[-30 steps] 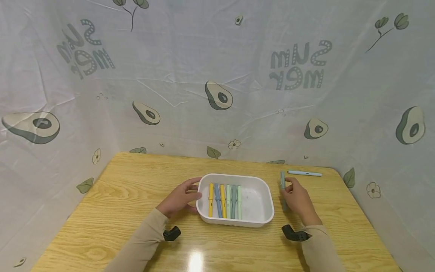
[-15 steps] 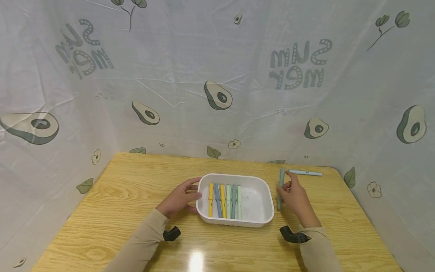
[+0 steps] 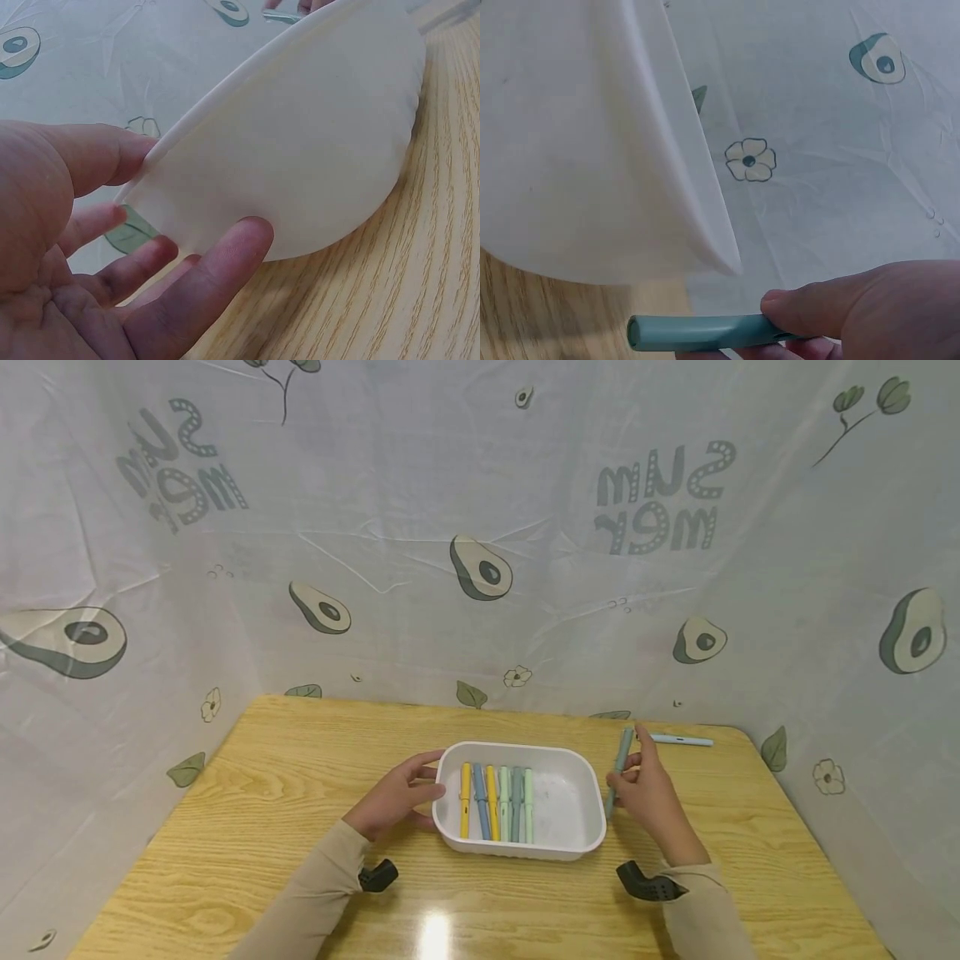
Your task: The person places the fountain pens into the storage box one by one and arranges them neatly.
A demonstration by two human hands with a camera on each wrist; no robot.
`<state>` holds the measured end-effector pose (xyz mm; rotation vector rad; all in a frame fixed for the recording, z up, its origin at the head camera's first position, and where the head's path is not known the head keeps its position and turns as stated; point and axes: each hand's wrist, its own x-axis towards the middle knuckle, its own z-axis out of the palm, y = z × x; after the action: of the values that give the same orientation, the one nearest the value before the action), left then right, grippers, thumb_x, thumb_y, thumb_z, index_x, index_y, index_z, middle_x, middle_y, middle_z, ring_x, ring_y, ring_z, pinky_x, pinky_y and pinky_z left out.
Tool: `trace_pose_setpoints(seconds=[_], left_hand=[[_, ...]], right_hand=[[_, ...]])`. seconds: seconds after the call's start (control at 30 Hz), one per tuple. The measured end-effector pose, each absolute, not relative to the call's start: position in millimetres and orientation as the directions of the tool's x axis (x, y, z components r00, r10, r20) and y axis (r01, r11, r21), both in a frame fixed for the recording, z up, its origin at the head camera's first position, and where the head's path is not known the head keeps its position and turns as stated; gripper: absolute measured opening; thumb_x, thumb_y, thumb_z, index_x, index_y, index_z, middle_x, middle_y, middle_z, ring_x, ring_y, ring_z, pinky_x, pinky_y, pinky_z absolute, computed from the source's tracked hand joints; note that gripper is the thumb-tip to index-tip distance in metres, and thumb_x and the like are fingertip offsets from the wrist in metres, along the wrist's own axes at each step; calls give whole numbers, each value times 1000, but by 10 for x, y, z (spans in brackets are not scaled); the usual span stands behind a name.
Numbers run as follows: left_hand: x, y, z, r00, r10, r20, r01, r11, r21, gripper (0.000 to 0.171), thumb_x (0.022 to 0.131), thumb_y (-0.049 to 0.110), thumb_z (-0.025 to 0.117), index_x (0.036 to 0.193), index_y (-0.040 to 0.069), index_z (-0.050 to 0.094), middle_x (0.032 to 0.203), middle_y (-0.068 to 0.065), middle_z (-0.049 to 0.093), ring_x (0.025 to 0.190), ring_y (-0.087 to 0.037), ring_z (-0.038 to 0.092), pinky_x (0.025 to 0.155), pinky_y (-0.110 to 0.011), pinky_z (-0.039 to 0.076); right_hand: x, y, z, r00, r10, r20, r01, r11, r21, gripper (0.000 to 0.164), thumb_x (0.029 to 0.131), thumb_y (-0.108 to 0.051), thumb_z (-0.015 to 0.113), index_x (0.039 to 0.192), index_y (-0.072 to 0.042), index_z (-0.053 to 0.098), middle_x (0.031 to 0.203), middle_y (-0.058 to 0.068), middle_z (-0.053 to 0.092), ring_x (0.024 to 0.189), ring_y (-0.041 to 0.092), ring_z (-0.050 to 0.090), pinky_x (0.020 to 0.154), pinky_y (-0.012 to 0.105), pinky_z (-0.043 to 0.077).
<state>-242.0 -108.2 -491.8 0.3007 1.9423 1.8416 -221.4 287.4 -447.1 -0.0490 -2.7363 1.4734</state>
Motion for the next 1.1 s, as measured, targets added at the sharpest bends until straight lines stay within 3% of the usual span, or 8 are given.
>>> trace_pose_setpoints(seconds=[0.4,0.6,0.8,1.1], left_hand=[[-2416,-1073,-4892,-883,434,-178,-149,100,984,63,103,12,65,159,19,39,143,-24,50,112,-33,64,78,-49,65],[-2409,-1073,-4892,-883,433,-179,-149,103,983,62,103,9,63,160,17,38,143,-24,50,112,-34,64,78,-49,65],[-2402,-1075,-4885,-881,439,-179,-149,101,984,63,103,10,64,160,17,38,144,-24,49,113,-35,64,80,-48,65],[-2394,-1069,-4871,-879,442,-179,-150,100,984,63,103,10,63,160,17,37,144,-24,50,113,-34,64,79,-48,65]], right_hand=[[-2193,2816,-4383,-989,71,127,-66,559,-827,93,99,4,61,167,-16,1,133,27,44,107,37,59,71,42,67],[-2170,2809,-4335,-983,67,169,-104,557,-824,95,101,3,59,167,-19,-4,131,26,43,111,39,58,70,37,66],[-2127,2789,-4282,-966,78,245,-159,567,-808,90,101,4,60,168,-19,5,131,26,45,109,38,60,68,32,66],[-2095,2704,-4249,-974,49,221,-166,511,-843,90,100,3,62,168,-22,7,130,23,46,114,36,59,72,37,66]])
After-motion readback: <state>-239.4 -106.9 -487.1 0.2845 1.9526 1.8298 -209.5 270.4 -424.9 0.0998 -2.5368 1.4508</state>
